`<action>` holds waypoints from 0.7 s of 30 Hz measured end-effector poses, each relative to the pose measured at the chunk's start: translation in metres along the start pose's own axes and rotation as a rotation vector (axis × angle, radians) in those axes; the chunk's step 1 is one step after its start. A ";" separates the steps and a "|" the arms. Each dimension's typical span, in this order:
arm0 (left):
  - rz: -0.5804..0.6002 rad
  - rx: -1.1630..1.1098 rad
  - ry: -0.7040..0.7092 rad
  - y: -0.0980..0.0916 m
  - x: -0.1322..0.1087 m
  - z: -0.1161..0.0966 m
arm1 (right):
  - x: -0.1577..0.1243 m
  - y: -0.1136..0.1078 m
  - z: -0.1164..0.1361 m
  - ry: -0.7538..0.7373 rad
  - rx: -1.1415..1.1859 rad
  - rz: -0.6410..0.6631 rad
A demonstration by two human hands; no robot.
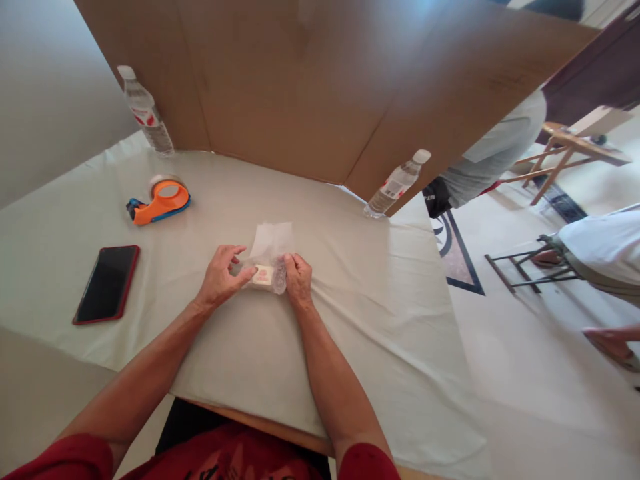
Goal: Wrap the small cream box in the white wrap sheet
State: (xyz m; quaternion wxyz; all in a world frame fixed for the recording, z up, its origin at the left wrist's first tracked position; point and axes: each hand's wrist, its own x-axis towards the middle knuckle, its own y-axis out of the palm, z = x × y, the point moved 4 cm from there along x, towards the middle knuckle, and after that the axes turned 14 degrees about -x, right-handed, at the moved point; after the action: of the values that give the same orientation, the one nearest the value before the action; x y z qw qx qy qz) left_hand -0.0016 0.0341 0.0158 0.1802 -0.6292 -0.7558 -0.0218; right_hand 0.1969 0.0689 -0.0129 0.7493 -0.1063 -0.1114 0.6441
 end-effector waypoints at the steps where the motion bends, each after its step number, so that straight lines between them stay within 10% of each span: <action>1: -0.001 0.022 -0.030 0.001 0.000 0.002 | -0.001 0.000 0.000 -0.013 -0.006 -0.001; 11: -0.201 -0.198 -0.346 -0.017 0.014 0.032 | 0.012 -0.016 -0.012 -0.053 -0.117 -0.162; 17: -0.228 0.138 0.041 -0.029 0.016 0.011 | 0.005 -0.030 0.011 -0.308 -0.353 -0.366; 21: 0.076 0.240 0.357 -0.006 0.007 -0.007 | -0.005 -0.010 0.038 -0.593 -0.498 -0.105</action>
State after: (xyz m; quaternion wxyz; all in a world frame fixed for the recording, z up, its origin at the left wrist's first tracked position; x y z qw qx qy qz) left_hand -0.0072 0.0382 0.0254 0.3855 -0.6175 -0.6847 -0.0357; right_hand 0.1940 0.0627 0.0268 0.6678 -0.0883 -0.4815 0.5607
